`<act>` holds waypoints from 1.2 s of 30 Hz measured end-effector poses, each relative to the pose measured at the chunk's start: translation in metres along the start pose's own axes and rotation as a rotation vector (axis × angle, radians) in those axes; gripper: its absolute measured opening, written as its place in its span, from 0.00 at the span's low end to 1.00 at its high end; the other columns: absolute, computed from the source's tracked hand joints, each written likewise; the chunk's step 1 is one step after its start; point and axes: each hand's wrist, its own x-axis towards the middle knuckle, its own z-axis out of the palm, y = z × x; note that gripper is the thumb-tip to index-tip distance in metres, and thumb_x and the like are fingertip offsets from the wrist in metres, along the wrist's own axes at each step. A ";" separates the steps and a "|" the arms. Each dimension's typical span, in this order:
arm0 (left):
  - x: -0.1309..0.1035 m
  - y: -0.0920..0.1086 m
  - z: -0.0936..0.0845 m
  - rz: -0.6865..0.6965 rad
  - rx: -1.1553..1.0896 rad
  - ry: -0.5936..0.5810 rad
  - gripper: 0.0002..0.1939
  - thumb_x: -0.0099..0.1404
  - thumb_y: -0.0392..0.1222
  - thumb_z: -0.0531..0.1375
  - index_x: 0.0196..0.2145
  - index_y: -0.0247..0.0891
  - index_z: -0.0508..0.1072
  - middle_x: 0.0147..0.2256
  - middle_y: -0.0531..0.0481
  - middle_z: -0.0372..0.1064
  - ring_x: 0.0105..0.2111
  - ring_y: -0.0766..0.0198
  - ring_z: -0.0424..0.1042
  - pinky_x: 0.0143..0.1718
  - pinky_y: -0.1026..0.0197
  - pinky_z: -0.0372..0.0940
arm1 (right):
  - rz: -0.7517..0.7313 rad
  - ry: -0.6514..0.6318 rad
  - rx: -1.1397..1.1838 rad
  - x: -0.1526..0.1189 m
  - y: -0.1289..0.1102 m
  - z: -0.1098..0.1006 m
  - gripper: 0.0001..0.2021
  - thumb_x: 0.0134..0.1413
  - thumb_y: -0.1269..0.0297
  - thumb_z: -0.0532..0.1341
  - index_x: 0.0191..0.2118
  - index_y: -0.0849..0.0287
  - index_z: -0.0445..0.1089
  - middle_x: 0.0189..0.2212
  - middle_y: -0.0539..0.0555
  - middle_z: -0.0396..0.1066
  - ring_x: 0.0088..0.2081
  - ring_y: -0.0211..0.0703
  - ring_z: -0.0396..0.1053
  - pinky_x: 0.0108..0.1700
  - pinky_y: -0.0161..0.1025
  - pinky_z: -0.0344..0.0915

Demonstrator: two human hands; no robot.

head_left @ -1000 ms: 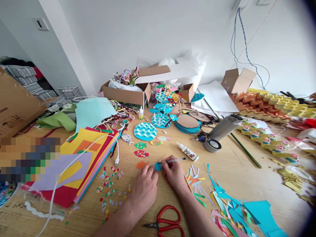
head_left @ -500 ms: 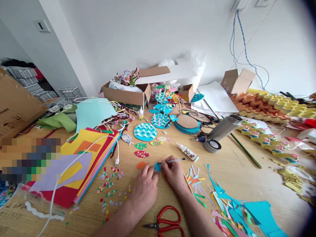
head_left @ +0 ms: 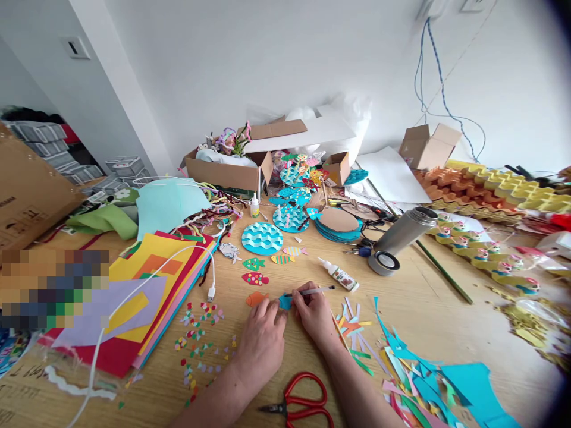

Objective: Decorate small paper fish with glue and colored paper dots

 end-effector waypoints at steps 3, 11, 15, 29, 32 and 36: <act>0.000 -0.001 0.002 -0.005 -0.007 0.004 0.18 0.63 0.31 0.55 0.50 0.36 0.71 0.55 0.41 0.65 0.58 0.49 0.59 0.59 0.47 0.57 | 0.008 -0.002 -0.005 0.000 -0.001 0.000 0.21 0.54 0.40 0.58 0.27 0.55 0.62 0.14 0.48 0.64 0.16 0.39 0.60 0.19 0.34 0.56; 0.000 -0.001 0.000 -0.004 -0.003 -0.010 0.18 0.63 0.31 0.55 0.50 0.37 0.71 0.54 0.42 0.65 0.57 0.49 0.59 0.59 0.46 0.58 | -0.023 0.007 -0.017 0.000 0.002 0.001 0.18 0.55 0.45 0.58 0.27 0.55 0.62 0.16 0.48 0.66 0.17 0.38 0.61 0.20 0.35 0.57; 0.000 0.000 -0.001 -0.006 -0.006 -0.012 0.18 0.63 0.32 0.55 0.50 0.37 0.71 0.54 0.42 0.65 0.57 0.49 0.59 0.59 0.46 0.58 | -0.024 0.011 -0.027 0.001 0.003 0.001 0.18 0.56 0.46 0.58 0.27 0.56 0.63 0.17 0.49 0.67 0.17 0.38 0.62 0.20 0.35 0.58; 0.000 -0.001 0.000 -0.008 0.001 -0.021 0.20 0.62 0.31 0.54 0.52 0.35 0.71 0.55 0.42 0.65 0.58 0.48 0.59 0.60 0.47 0.57 | -0.016 0.003 -0.037 0.000 0.000 0.001 0.17 0.56 0.47 0.58 0.28 0.55 0.62 0.17 0.48 0.66 0.18 0.39 0.62 0.22 0.35 0.57; 0.000 -0.001 0.000 -0.005 0.006 -0.028 0.20 0.63 0.31 0.54 0.52 0.36 0.71 0.55 0.42 0.65 0.57 0.48 0.59 0.60 0.47 0.57 | -0.018 -0.003 -0.044 0.000 0.000 0.000 0.16 0.57 0.48 0.58 0.28 0.55 0.62 0.18 0.49 0.66 0.18 0.39 0.62 0.22 0.35 0.58; 0.000 0.000 -0.001 -0.010 0.009 -0.034 0.19 0.63 0.31 0.54 0.52 0.36 0.71 0.55 0.42 0.65 0.58 0.49 0.58 0.60 0.47 0.57 | -0.029 -0.008 -0.048 0.001 0.002 0.001 0.16 0.57 0.49 0.57 0.28 0.56 0.62 0.19 0.50 0.66 0.18 0.39 0.62 0.22 0.35 0.58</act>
